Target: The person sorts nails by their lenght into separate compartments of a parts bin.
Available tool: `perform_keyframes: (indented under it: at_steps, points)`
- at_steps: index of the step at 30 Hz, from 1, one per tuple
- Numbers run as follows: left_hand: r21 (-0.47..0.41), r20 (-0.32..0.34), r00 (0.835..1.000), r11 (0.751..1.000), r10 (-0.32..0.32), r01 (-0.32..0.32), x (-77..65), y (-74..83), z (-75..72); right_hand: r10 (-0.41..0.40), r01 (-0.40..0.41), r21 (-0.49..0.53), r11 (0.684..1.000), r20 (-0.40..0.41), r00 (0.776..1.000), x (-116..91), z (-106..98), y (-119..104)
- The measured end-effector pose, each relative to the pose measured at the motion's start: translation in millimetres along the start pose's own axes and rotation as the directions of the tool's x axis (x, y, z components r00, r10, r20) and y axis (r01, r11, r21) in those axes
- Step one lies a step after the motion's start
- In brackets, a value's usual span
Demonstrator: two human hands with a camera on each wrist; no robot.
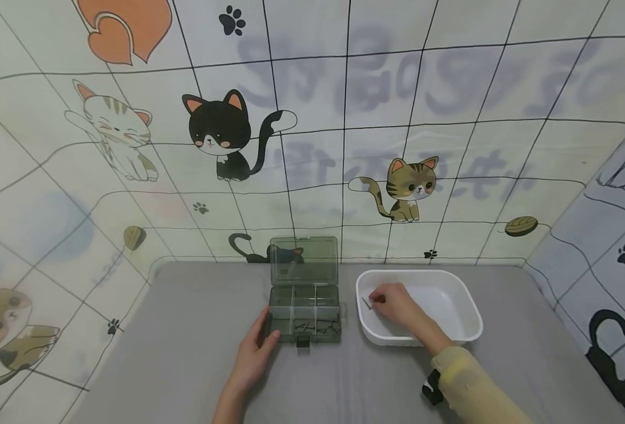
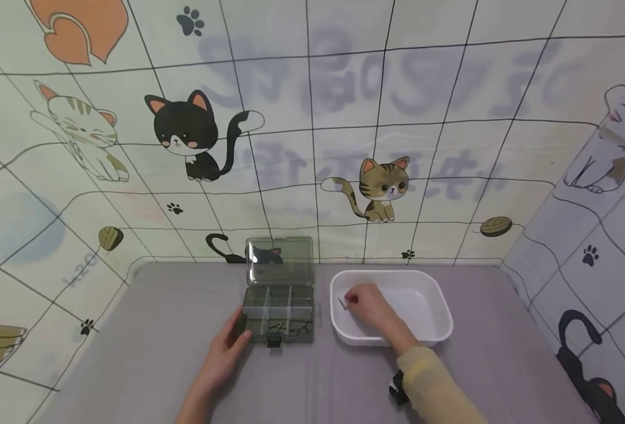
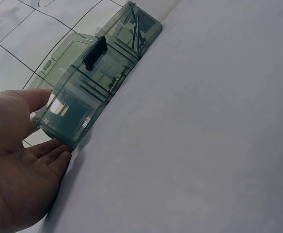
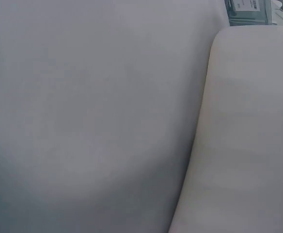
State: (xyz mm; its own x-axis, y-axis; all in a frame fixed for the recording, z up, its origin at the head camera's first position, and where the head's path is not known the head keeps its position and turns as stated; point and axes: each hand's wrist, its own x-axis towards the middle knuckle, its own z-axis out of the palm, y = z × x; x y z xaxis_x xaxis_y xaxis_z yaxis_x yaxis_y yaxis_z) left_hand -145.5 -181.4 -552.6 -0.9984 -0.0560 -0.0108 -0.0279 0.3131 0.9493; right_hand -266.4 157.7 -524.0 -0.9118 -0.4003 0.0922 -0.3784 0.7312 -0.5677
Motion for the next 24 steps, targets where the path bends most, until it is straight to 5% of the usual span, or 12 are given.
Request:
perform_keyframes:
  at_steps: [16,24]
  points:
    - [0.014,-0.03,0.999,0.999,0.029,-0.029,0.9,-0.3,-0.5,-0.153,0.151,0.037,0.988,0.049,0.987,2.1,1.6,-1.2]
    - [-0.005,-0.006,1.0,1.0,-0.002,0.002,1.2,0.0,-0.7,-0.108,0.106,0.027,0.994,0.063,0.992,3.5,3.2,-1.0]
